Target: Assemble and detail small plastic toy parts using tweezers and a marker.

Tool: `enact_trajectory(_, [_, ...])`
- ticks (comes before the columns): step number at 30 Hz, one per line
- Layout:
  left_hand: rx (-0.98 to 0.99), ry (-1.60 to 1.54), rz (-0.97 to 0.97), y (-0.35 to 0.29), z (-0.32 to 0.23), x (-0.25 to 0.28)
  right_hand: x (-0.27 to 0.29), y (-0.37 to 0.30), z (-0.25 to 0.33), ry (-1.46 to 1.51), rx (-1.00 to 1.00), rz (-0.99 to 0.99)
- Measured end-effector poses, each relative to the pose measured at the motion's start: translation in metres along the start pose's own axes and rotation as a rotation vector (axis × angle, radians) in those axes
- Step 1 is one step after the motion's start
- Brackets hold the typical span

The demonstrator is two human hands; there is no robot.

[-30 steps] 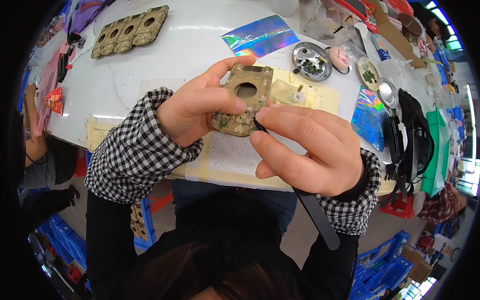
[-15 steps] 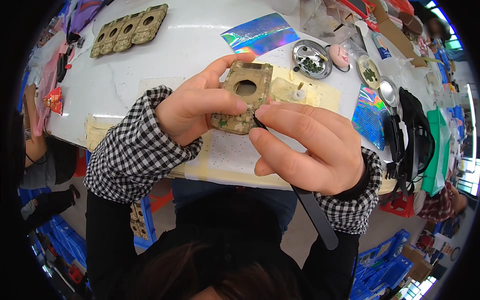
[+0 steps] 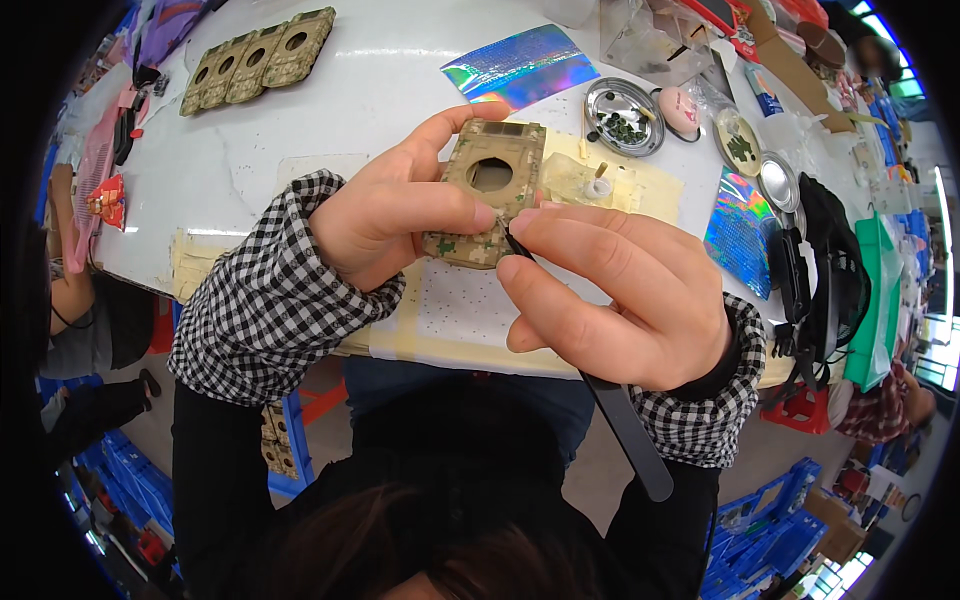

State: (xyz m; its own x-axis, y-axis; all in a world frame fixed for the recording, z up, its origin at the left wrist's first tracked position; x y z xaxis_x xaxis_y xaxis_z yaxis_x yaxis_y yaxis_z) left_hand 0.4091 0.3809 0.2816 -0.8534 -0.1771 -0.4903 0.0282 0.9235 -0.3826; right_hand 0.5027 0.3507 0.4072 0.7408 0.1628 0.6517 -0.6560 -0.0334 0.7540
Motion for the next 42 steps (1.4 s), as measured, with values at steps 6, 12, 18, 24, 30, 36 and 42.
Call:
enact_trajectory(6, [-0.017, 0.015, -0.005, 0.000, 0.000, 0.001, 0.000, -0.001, -0.002, 0.018, -0.026, -0.001])
enact_trajectory(12, [-0.030, 0.023, -0.015, 0.003, 0.000, 0.004, 0.003, -0.007, -0.020, 0.156, -0.284, -0.042])
enact_trajectory(18, [-0.036, 0.016, -0.002, 0.006, -0.001, 0.002, 0.007, -0.013, -0.028, 0.214, -0.338, -0.100])
enact_trajectory(24, [-0.022, 0.001, -0.006, 0.001, -0.002, 0.002, 0.004, -0.010, -0.024, 0.195, -0.275, -0.058])
enact_trajectory(30, [0.024, 0.004, -0.030, -0.002, -0.002, 0.001, 0.002, -0.005, -0.014, 0.096, -0.189, -0.031])
enact_trajectory(36, [-0.004, -0.008, -0.005, 0.000, -0.001, 0.002, 0.000, 0.000, -0.005, 0.035, -0.058, -0.005])
enact_trajectory(42, [0.004, 0.005, -0.012, -0.001, -0.002, 0.001, 0.000, -0.001, -0.004, 0.029, -0.037, -0.018])
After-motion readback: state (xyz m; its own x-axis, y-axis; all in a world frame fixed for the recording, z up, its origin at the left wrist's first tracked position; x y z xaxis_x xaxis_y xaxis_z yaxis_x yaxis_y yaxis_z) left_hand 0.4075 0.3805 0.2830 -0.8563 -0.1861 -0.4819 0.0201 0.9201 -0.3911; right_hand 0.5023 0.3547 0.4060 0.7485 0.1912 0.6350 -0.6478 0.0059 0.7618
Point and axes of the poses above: each hand's wrist, its own y-axis towards the middle knuckle, its own x-axis out of the back of the hand, z = x × y, the point moved 10 cm from there along y, towards the middle knuckle, and after that the axes turned 14 degrees about -z, right-handed, at the moved point
